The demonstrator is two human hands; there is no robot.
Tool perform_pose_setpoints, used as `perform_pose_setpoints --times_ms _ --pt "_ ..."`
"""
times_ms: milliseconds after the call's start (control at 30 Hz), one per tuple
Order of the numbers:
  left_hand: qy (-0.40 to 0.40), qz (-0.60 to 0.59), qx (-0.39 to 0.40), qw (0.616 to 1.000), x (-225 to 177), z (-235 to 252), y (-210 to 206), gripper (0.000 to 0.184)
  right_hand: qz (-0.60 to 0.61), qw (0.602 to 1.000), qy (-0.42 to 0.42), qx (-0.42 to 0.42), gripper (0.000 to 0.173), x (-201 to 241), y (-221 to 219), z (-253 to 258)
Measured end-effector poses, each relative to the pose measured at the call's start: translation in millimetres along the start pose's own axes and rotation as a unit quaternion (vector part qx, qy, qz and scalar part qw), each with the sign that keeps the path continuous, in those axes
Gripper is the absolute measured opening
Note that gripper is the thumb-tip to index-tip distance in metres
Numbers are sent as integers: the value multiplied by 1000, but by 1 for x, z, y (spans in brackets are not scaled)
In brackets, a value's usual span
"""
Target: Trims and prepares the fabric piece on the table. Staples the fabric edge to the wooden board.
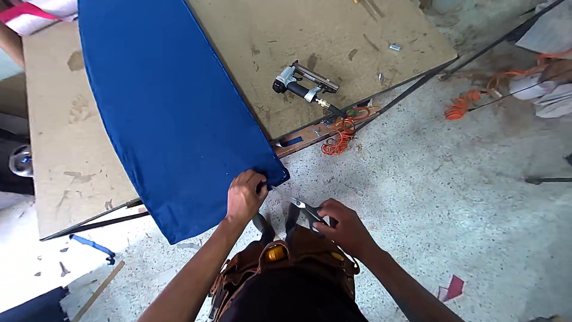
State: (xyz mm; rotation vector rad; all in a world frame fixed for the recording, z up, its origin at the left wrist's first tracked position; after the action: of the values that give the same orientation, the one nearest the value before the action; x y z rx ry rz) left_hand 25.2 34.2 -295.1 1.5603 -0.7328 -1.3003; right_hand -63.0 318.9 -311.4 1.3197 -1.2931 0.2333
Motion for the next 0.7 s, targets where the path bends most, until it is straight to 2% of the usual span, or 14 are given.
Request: perform_pose_setpoints --times_ms 67,200,300,400,467,533,633,700 --pt "-3 -10 26 1000 8 -5 2 17 -7 1000 -7 -18 20 6 -11 6" --pt "-36 -6 -27 999 5 5 4 8 -5 1000 -29 -8 21 11 -11 7" --pt "-33 -9 -37 999 -6 4 -6 5 27 999 -36 -17 21 2 19 -11" --pt "-20 -24 -54 998 -8 -12 -10 11 -14 993 -74 -90 26 -4 55 0" --pt "-7 -50 -60 997 -13 -23 -10 19 -78 986 -87 -115 32 -3 68 39" --pt "10 -61 -70 996 -15 -24 -10 28 -113 982 -84 -123 35 3 71 107" --pt "50 -45 -86 994 -16 -13 -16 41 -147 983 -83 -77 39 16 67 225" --pt "93 -33 -92 991 -15 2 -22 48 -149 987 -40 -40 40 32 72 290"
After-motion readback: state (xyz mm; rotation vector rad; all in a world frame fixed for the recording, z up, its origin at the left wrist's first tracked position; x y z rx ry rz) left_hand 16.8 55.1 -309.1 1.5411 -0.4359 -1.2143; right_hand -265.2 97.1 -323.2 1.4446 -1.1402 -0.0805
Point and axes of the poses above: each hand's wrist, its own z-axis towards the middle knuckle, its own y-axis out of the back of the hand, x = y × z, the point moved 6 cm from there along z, towards the middle knuckle, and after that the axes turned 8 degrees about x, right-handed, at the moved point
